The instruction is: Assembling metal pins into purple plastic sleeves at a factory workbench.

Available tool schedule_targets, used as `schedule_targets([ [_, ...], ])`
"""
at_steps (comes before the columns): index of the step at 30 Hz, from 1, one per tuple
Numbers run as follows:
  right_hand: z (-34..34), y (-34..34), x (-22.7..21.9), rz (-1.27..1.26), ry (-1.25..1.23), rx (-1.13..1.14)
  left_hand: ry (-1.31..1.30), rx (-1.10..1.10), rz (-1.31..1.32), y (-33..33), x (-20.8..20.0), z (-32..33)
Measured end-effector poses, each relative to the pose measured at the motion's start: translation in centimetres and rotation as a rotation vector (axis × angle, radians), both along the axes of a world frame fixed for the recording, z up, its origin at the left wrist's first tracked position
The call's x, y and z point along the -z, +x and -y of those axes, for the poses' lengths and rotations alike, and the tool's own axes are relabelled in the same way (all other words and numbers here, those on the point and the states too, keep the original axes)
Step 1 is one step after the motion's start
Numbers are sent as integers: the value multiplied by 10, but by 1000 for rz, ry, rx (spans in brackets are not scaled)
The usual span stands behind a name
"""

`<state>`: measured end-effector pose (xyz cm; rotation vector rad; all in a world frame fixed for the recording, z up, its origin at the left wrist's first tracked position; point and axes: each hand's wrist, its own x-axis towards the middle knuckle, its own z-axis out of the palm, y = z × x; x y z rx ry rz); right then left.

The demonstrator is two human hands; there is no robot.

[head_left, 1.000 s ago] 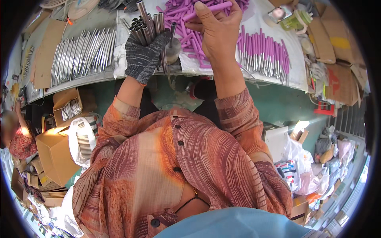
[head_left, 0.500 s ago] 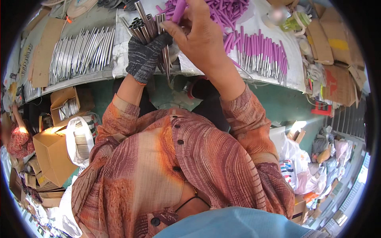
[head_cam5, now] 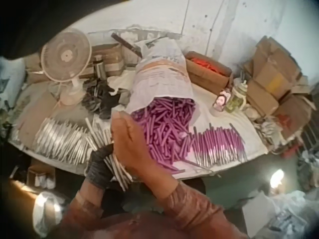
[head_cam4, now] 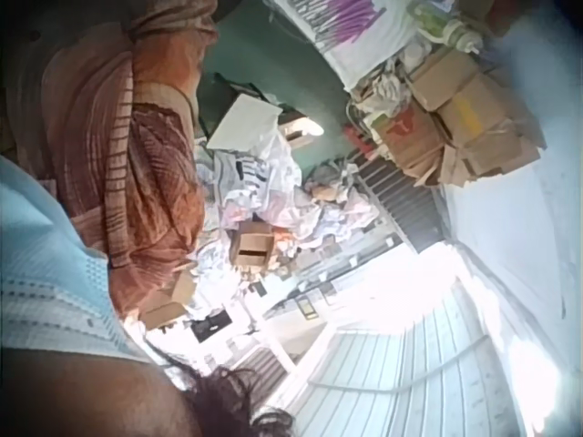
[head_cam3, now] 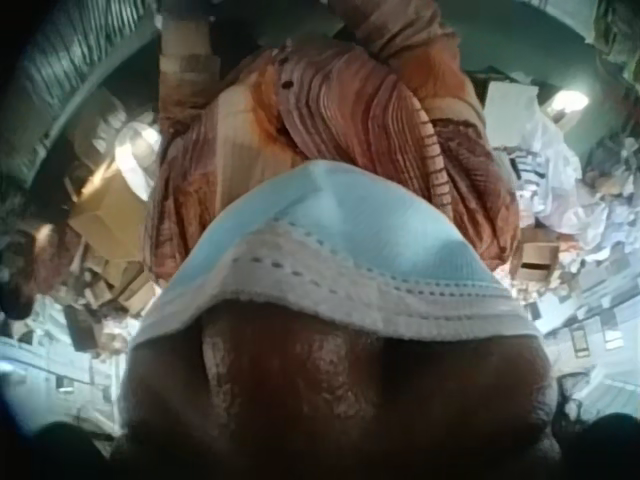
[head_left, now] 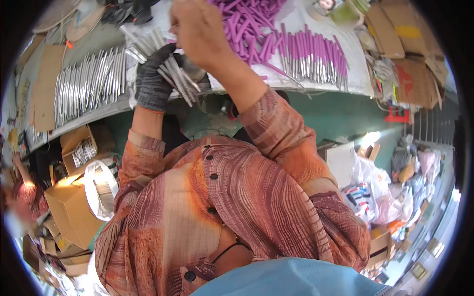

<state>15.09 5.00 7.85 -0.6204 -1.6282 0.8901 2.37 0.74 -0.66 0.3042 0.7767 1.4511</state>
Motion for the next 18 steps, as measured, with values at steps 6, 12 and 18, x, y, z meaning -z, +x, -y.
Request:
schedule_targets([
  [6,8,3,34,-146,-169,-36,-34,25,43,-19,4,3],
  [12,16,2,33,-101,-225,10,7,-2,212,-26,6,7],
  [18,15,9,24,-103,-180,-57,50,17,212,-37,10,6],
])
